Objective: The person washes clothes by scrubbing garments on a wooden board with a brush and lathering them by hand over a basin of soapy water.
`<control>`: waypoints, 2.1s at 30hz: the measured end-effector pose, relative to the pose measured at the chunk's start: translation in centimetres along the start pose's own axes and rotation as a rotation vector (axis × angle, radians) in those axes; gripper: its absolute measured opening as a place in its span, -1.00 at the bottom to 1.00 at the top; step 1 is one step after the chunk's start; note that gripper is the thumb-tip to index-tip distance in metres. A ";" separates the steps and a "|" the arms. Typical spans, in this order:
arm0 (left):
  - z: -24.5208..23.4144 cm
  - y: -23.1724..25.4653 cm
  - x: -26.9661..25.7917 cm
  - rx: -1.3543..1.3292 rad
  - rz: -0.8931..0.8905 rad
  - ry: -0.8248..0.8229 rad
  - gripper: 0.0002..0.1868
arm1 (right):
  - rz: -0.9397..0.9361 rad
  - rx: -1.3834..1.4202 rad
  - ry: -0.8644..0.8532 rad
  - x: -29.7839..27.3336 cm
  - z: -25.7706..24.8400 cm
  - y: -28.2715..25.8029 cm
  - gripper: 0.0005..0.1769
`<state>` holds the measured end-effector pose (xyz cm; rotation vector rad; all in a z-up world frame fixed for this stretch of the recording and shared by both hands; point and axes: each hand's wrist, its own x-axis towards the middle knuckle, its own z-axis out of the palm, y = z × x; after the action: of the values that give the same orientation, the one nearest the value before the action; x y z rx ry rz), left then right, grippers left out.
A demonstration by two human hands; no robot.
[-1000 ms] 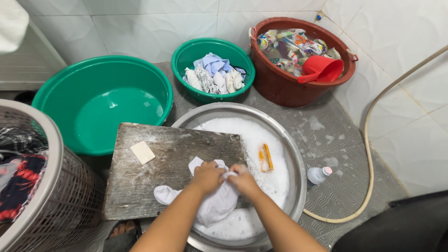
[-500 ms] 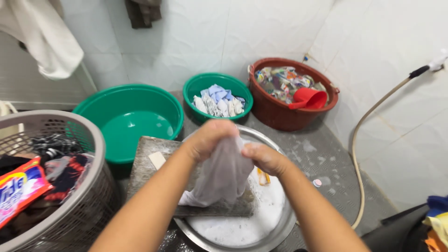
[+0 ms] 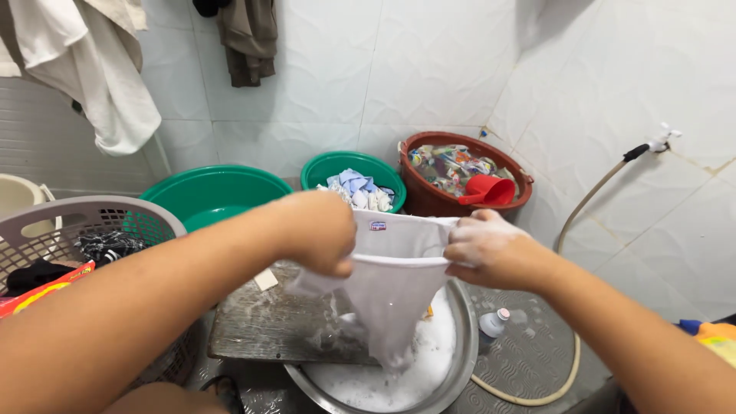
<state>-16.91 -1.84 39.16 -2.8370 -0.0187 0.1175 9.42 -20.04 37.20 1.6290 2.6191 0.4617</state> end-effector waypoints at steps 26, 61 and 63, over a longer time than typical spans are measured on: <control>14.0 2.0 1.5 -0.727 0.188 0.099 -0.38 | 0.327 0.127 -0.518 6.5 9.6 5.0 -0.80; 39.9 -0.5 -0.7 -0.759 -0.873 -0.026 -0.93 | 0.532 1.041 0.246 10.6 39.5 -5.0 -0.22; 39.5 -0.7 -0.8 -0.783 -0.889 -0.042 -0.94 | 0.796 0.886 -0.023 11.3 39.7 -4.6 -0.30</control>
<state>-20.93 10.57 1.84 -3.2084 -1.6104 -0.0438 7.19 -2.61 -0.41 2.8504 2.1212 -0.8667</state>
